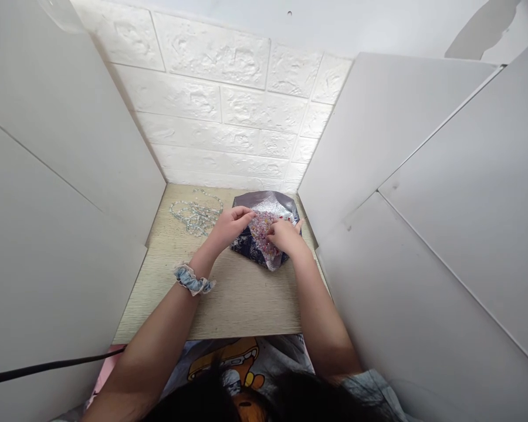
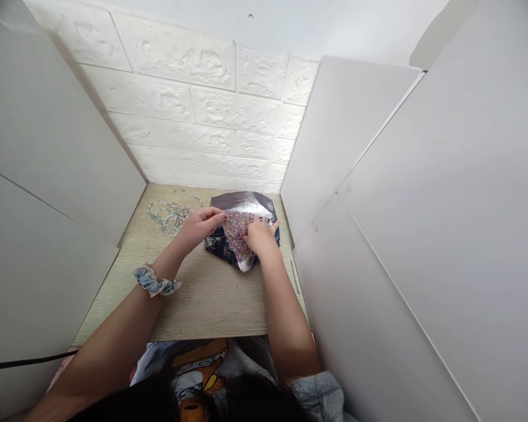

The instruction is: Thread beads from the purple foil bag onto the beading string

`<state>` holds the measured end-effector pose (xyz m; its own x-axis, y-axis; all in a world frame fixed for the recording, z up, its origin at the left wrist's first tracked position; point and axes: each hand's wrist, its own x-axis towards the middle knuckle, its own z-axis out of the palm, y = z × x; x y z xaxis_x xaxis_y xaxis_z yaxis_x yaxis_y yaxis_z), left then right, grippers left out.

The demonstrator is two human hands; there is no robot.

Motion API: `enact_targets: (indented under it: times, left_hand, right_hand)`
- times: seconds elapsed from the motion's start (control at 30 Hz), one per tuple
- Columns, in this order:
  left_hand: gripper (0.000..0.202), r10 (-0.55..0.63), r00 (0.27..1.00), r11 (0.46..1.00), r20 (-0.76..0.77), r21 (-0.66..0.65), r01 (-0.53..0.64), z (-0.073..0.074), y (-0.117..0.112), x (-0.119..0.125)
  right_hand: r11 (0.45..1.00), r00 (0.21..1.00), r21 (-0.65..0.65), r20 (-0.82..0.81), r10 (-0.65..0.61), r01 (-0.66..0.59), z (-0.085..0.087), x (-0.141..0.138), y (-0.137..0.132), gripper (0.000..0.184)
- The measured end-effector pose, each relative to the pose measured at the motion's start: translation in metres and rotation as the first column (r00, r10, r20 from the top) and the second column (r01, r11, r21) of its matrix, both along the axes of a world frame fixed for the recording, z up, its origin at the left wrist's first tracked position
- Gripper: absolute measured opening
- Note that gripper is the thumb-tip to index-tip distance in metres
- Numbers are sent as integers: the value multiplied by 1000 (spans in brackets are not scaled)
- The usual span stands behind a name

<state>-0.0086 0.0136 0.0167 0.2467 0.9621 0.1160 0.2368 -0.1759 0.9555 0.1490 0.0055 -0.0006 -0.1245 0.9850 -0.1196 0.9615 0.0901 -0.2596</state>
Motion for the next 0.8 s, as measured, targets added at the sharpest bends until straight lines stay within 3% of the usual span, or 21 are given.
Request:
enact_targets:
  times: [0.2,0.43,0.53,0.67,0.8]
  left_hand:
    - [26,11,1000,1000,-26,29,-10,-2,0,1]
    - [22,197,979,979,-47,62,-194,-11,6,0]
    - [24,169,984,984,-51,59,-166,-10,5,0]
    - [30,115,992,992,-41,60,-113,-6,1,1]
    - [33,83,996,993,-28,91,-80,-3,-1,1]
  right_hand:
    - [999,1000,30,-2,-23,23,-3,-1,-1,18]
    - [955,932,263,-361,-33,136,2,-6,3,30]
    - [945,833,297,-550,53,136,5,-9,3,27]
    - [956,607,248,-788,106,155,4,-14,3,21]
    - [971,422,196,-898,121,138,1,-17,3,23]
